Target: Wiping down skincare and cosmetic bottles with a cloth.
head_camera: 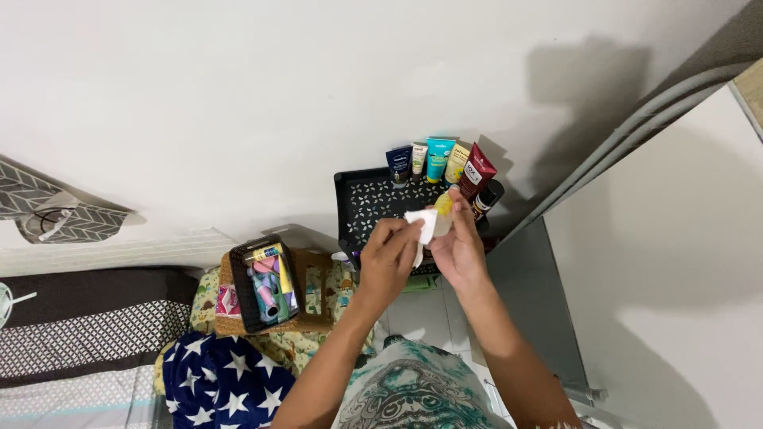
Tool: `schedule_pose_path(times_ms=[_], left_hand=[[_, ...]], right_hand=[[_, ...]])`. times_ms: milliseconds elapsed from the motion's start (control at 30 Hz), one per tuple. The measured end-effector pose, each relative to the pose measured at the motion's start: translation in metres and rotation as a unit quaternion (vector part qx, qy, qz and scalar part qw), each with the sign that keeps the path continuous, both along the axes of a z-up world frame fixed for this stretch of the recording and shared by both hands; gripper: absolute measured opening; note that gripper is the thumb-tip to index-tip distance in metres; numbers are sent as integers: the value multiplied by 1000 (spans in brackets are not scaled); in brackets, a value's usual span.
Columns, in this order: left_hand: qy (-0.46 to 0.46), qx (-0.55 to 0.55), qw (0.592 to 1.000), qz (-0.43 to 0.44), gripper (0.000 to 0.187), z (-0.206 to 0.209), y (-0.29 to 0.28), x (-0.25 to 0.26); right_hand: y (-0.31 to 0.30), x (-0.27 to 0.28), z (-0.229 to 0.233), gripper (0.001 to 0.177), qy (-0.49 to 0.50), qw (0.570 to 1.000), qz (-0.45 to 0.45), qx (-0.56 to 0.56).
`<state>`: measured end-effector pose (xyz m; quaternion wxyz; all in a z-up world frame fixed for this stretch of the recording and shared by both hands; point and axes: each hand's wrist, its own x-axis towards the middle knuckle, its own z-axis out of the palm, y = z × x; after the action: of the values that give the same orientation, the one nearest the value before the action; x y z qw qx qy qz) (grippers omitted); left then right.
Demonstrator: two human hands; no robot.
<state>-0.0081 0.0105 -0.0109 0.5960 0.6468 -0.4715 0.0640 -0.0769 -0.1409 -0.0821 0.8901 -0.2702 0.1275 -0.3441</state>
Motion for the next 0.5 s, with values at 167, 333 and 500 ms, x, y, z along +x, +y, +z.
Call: schedule_pose_path(times_ms=[167,333,500], left_hand=[[-37,-9,999,-36,34,-20,-7,-5],[-45,20,997,-54,36,-54,5,-4],[202,93,974,45,30,-61,13,8]], right_hand=[[-1,0,-7,41,2,1000,14,-11],[1,-5,6,61,11,997,-5,-77],[3,-10,17,100,79,961,-65,-256]])
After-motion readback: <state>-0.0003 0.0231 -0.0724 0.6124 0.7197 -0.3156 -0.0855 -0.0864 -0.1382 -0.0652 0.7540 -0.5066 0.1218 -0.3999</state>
